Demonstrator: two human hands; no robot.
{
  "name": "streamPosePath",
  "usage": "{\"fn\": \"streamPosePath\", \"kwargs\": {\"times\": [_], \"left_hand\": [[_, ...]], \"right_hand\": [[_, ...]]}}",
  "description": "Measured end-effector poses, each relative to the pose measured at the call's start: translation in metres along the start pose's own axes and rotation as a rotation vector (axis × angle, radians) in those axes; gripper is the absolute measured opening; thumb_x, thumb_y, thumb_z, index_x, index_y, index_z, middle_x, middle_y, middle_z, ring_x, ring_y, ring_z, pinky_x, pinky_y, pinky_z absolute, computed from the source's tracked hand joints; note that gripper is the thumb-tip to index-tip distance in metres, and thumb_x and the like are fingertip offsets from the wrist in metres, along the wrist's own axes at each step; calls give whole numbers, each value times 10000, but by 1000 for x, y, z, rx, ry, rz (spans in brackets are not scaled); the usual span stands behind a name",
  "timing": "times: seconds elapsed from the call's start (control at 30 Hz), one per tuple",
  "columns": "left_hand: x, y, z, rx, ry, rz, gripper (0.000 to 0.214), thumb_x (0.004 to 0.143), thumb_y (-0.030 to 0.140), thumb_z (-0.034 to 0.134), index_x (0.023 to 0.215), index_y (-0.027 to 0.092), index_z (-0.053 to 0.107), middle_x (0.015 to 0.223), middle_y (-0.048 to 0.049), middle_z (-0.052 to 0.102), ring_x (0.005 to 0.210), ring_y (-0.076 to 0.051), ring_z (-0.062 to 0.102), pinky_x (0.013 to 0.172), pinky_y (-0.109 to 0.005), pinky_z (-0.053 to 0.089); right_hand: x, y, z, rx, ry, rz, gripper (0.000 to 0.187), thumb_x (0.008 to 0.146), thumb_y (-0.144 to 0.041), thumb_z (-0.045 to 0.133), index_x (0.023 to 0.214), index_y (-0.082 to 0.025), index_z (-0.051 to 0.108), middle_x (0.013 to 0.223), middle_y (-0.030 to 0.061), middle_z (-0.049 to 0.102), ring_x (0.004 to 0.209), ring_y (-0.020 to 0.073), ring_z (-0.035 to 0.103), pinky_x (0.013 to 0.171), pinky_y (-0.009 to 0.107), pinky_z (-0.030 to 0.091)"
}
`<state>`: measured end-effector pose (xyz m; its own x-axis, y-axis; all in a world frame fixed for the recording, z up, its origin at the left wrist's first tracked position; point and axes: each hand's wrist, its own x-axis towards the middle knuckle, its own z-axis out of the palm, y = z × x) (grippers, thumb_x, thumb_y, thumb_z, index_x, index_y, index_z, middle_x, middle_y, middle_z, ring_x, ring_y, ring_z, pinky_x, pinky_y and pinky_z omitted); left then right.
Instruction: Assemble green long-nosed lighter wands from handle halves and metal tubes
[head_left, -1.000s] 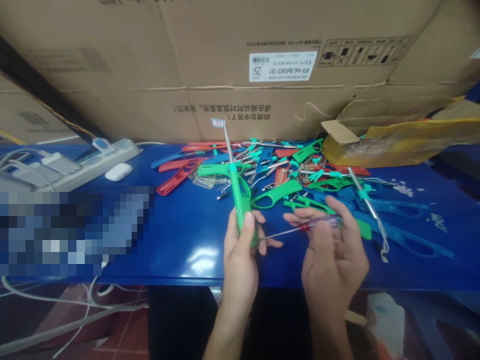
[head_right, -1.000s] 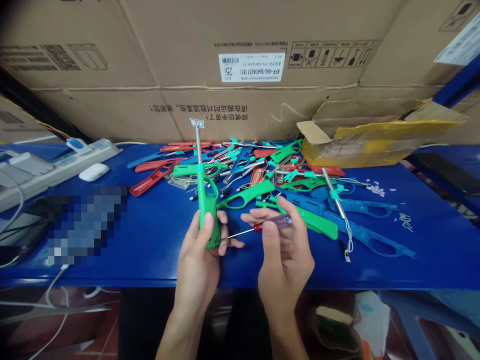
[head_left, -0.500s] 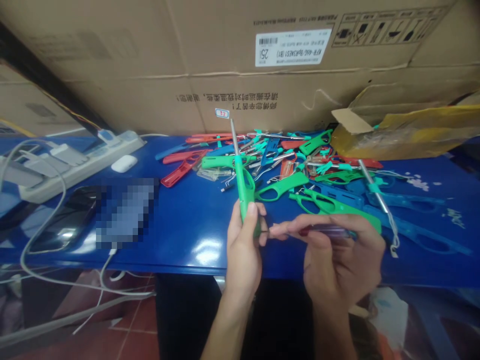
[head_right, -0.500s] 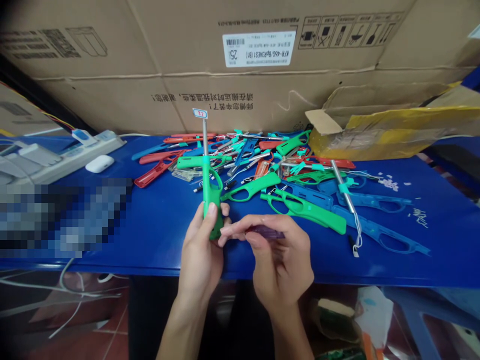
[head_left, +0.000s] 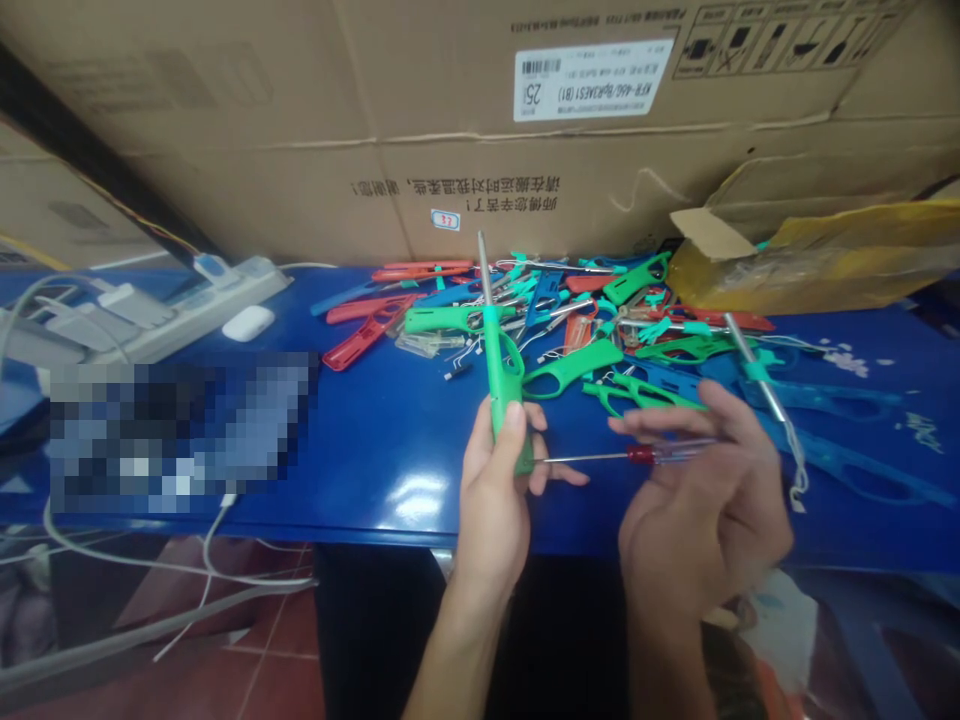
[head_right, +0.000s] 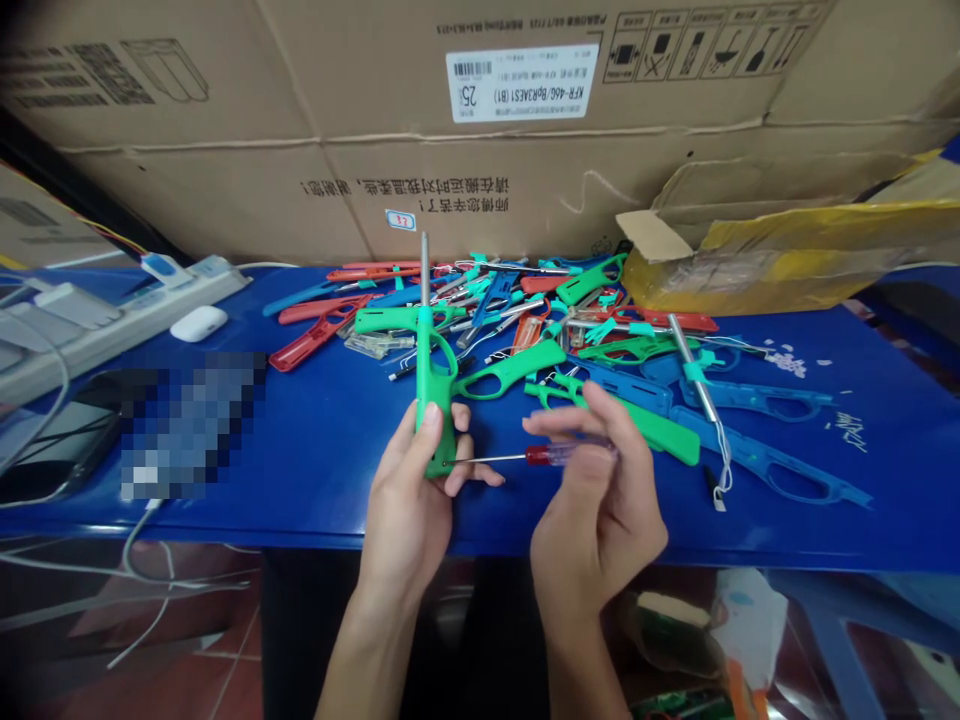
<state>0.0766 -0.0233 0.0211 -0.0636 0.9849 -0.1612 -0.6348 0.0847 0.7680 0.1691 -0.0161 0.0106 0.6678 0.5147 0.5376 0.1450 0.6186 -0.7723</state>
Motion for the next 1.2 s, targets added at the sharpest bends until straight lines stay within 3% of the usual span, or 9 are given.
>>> {"fn": "streamPosePath", "kwargs": {"times": [0.07,0.13,0.3,0.47,0.53,0.67,0.87,1.03,1.2], "left_hand": [[0,0,0,-2,-10,1,197,960,366,620,932,172,599,850,26,528,510,-45,329,591,-298,639],[1,0,-1,-2,-16,2,188,969,357,608,940,172,596,872,23,529,514,-45,329,582,-306,640],[1,-1,-1,9,-26,-3,191,966,351,621,921,167,596,865,19,535,518,-43,332,591,-296,635],[1,-3,-2,4,-30,6,197,974,369,608,941,175,608,856,23,547,515,-46,338,605,-299,639],[1,-3,-2,1,-21,7,195,970,369,612,943,177,607,867,22,550,517,-47,342,598,-295,637],[1,-2,-2,10,-36,6,195,964,365,624,942,173,601,862,22,551,516,-45,342,592,-285,633],[0,-1,-2,12,-39,11,194,972,366,616,937,175,600,831,29,546,518,-49,354,600,-280,629],[0,-2,-3,16,-36,7,170,972,346,623,955,178,610,826,25,557,535,-53,405,621,-267,624],[1,-1,-4,-31,-14,-11,163,966,326,629,950,166,605,863,12,566,540,-51,412,587,-277,623]], "right_hand": [[1,0,0,103,-97,60,345,1043,-315,459,1270,-197,689,923,42,763,842,193,747,720,400,628],[1,-1,-1,101,-133,45,361,1043,-285,460,1340,-197,645,912,37,771,779,180,749,712,397,624],[-1,-2,-2,-89,44,-65,169,931,-207,673,1073,-201,765,696,-21,721,577,170,698,612,381,607],[1,-3,-1,84,-112,15,337,1023,-232,492,1309,-242,669,1121,55,749,981,207,740,864,446,601],[1,0,-2,65,-140,-5,349,991,-194,554,1314,-256,669,1061,37,752,898,182,743,809,399,608],[1,6,-4,-68,4,-125,252,882,-170,728,1115,-258,770,767,-22,699,617,128,677,589,294,565],[1,2,-3,79,-150,-72,353,1021,-231,522,1348,-274,647,987,30,742,856,169,726,732,365,607],[0,5,-8,52,-68,-192,244,859,-153,755,1078,-259,769,786,-19,708,599,137,666,482,279,536],[-1,4,-5,9,-61,-210,221,982,-359,615,1095,-251,771,864,37,699,682,170,650,515,324,525]]}}
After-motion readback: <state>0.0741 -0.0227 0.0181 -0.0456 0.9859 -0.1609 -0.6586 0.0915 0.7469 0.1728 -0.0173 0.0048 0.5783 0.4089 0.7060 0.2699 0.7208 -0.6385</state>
